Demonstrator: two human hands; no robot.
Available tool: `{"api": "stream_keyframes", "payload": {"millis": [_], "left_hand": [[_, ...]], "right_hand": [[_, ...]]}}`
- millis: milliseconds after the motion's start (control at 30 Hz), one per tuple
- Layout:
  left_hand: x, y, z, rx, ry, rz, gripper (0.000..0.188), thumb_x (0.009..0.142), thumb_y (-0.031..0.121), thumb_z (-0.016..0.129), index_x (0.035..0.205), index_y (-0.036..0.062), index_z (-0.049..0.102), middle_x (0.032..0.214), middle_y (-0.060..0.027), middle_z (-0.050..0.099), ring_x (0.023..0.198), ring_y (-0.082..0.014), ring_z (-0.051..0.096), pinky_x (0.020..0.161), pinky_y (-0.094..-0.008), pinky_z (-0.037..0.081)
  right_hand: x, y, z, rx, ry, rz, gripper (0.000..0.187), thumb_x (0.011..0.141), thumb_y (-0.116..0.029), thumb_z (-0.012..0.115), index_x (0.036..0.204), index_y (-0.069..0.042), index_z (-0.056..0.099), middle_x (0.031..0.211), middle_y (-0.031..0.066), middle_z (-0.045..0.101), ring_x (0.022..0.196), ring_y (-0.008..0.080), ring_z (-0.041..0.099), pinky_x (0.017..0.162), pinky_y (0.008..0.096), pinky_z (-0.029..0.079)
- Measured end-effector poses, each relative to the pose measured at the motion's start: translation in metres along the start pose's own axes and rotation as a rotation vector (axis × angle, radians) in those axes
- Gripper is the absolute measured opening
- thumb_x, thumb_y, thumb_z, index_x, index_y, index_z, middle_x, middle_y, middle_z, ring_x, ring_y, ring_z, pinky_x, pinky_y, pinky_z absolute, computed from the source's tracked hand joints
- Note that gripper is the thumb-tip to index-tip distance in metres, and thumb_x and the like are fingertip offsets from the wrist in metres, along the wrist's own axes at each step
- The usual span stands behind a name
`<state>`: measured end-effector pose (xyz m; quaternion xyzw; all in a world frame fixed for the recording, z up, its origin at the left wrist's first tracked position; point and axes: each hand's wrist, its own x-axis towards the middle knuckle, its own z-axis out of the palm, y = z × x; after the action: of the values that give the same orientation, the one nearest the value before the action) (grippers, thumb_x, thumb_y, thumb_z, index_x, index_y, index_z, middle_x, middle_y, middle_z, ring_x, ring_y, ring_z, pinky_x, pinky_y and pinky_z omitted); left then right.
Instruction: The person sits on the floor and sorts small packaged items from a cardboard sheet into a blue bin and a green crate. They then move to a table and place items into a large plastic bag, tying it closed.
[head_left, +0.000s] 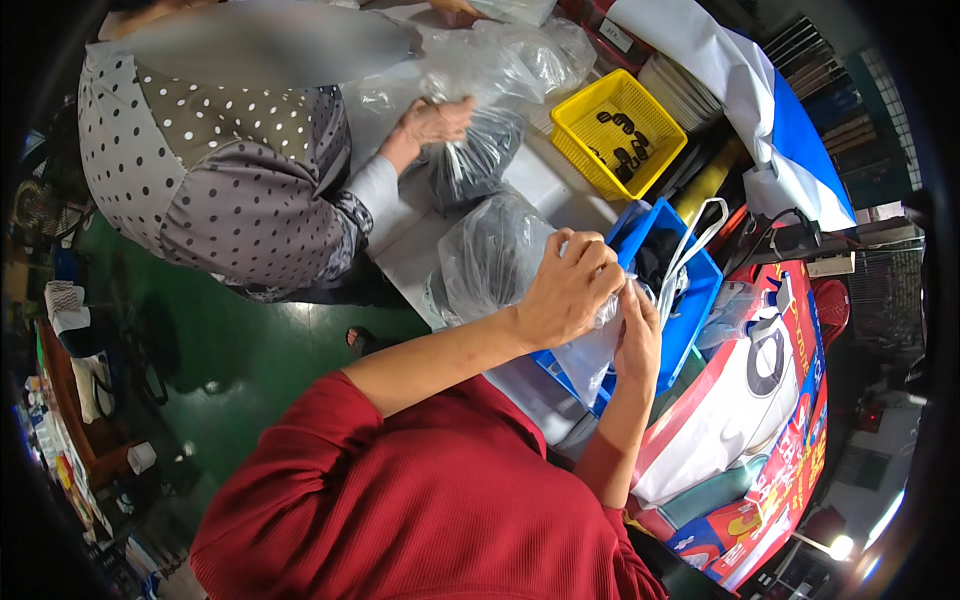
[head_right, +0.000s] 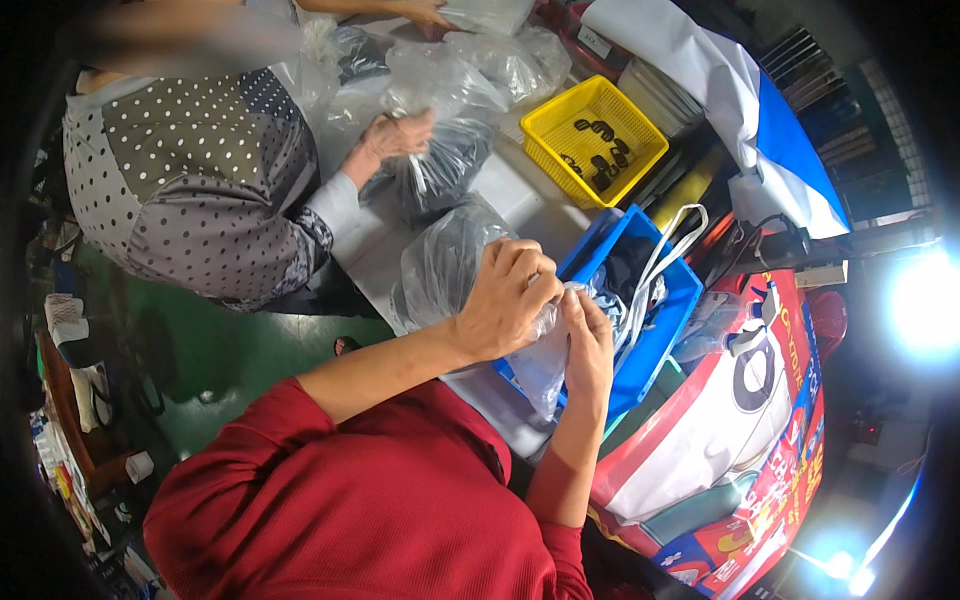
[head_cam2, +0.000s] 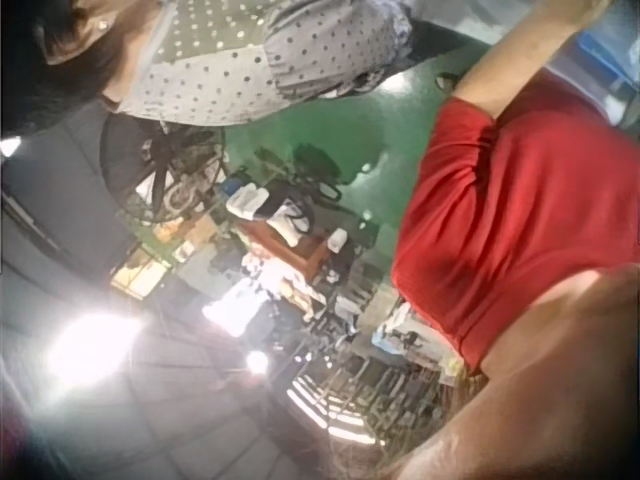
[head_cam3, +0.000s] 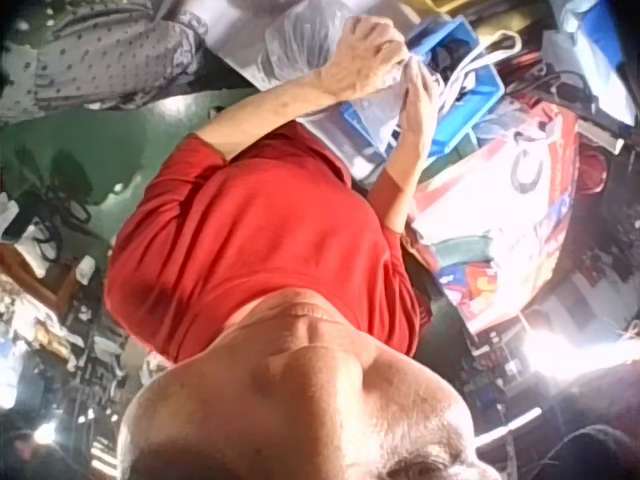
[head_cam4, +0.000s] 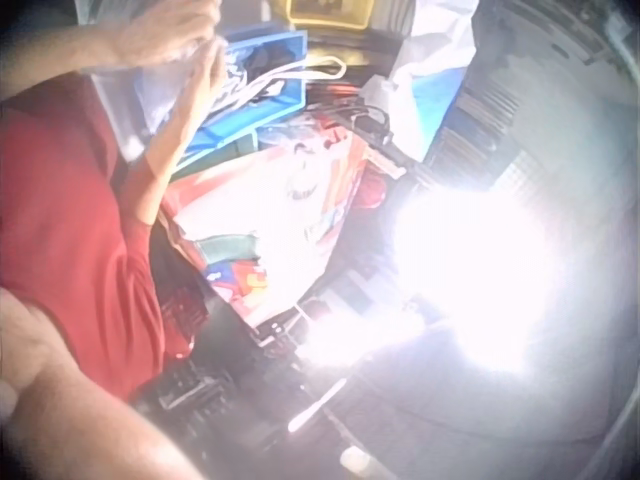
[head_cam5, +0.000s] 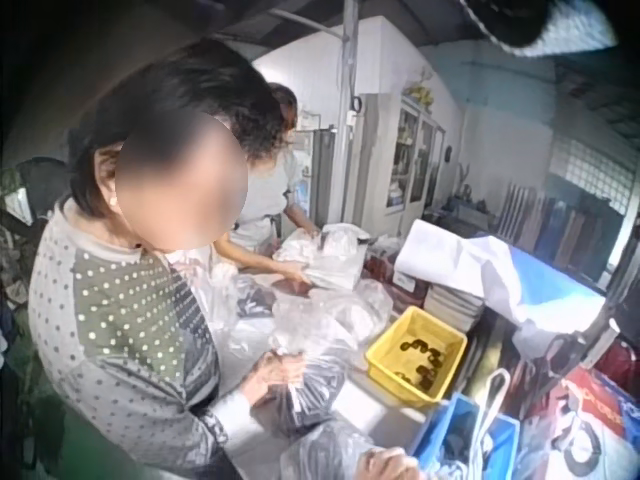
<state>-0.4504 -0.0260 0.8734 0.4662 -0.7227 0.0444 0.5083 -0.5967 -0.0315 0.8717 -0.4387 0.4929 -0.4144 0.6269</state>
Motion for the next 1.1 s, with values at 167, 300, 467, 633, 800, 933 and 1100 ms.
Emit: {"api": "stream_keyframes", "payload": {"millis": [167, 300, 467, 633, 800, 933, 1100], "left_hand": [[0.003, 0.003, -0.033, -0.004, -0.18, -0.252, 0.043, 0.069, 0.02, 0.071, 0.102, 0.0059, 0.048, 0.091, -0.0088, 0.054, 0.09, -0.0262, 0.052, 0.077, -0.0395, 0.04], [-0.002, -0.003, -0.061, -0.744, -0.673, -0.83, 0.047, 0.08, 0.032, 0.069, 0.108, 0.0008, 0.049, 0.084, -0.0099, 0.061, 0.073, -0.0177, 0.059, 0.063, -0.0316, 0.046], [-0.005, 0.003, -0.05, -0.733, -0.62, -0.791, 0.028, 0.087, 0.026, 0.06, 0.096, 0.0009, 0.053, 0.072, -0.009, 0.063, 0.063, -0.0205, 0.062, 0.055, -0.0284, 0.046], [-0.013, 0.006, -0.033, -0.138, -0.371, -0.357, 0.018, 0.085, 0.022, 0.06, 0.081, 0.0051, 0.054, 0.067, -0.0094, 0.061, 0.061, -0.0253, 0.061, 0.053, -0.0312, 0.047], [-0.03, 0.006, -0.027, -0.036, -0.474, -0.255, 0.023, 0.084, 0.024, 0.061, 0.071, 0.0088, 0.05, 0.058, -0.0062, 0.055, 0.054, -0.023, 0.058, 0.05, -0.0337, 0.046], [-0.043, 0.014, -0.038, -0.117, -0.467, -0.25, 0.025, 0.083, 0.024, 0.062, 0.068, 0.0088, 0.049, 0.055, -0.0056, 0.054, 0.052, -0.0228, 0.057, 0.049, -0.0349, 0.045], [-0.047, -0.011, -0.054, -0.48, -0.589, -0.61, 0.022, 0.092, 0.024, 0.049, 0.092, 0.0038, 0.058, 0.084, -0.0113, 0.058, 0.075, -0.0241, 0.058, 0.065, -0.0326, 0.046]], "right_hand": [[0.001, -0.022, 0.009, -0.24, 0.11, -0.193, 0.019, 0.091, -0.021, 0.057, 0.083, -0.004, 0.062, 0.073, -0.0064, 0.051, 0.068, 0.0022, 0.041, 0.06, 0.0182, 0.032], [-0.004, -0.035, 0.015, -0.406, 0.085, -0.293, 0.019, 0.092, -0.019, 0.055, 0.084, -0.002, 0.06, 0.073, -0.0015, 0.057, 0.065, 0.0067, 0.047, 0.061, 0.021, 0.038], [-0.012, -0.036, 0.029, -0.636, 0.048, -0.389, 0.012, 0.088, -0.012, 0.057, 0.087, 0.0, 0.059, 0.076, 0.0042, 0.059, 0.07, 0.0126, 0.054, 0.066, 0.0239, 0.042], [-0.004, -0.033, 0.026, -0.595, 0.049, -0.415, 0.014, 0.087, -0.013, 0.06, 0.084, 0.0, 0.06, 0.074, 0.0022, 0.058, 0.068, 0.0095, 0.052, 0.063, 0.0225, 0.041], [0.04, -0.009, -0.007, -0.266, 0.336, -0.251, 0.019, 0.086, -0.018, 0.063, 0.079, 0.0, 0.063, 0.066, -0.002, 0.055, 0.059, 0.0049, 0.042, 0.056, 0.0192, 0.031], [0.065, 0.003, -0.025, -0.165, 0.432, -0.188, 0.019, 0.085, -0.018, 0.063, 0.078, 0.0, 0.064, 0.063, -0.003, 0.051, 0.058, 0.0053, 0.04, 0.054, 0.0202, 0.029], [0.073, -0.049, -0.013, -0.17, 0.248, -0.287, 0.025, 0.092, -0.025, 0.053, 0.086, -0.002, 0.056, 0.068, 0.0038, 0.056, 0.059, 0.0105, 0.052, 0.055, 0.0209, 0.041]]}}
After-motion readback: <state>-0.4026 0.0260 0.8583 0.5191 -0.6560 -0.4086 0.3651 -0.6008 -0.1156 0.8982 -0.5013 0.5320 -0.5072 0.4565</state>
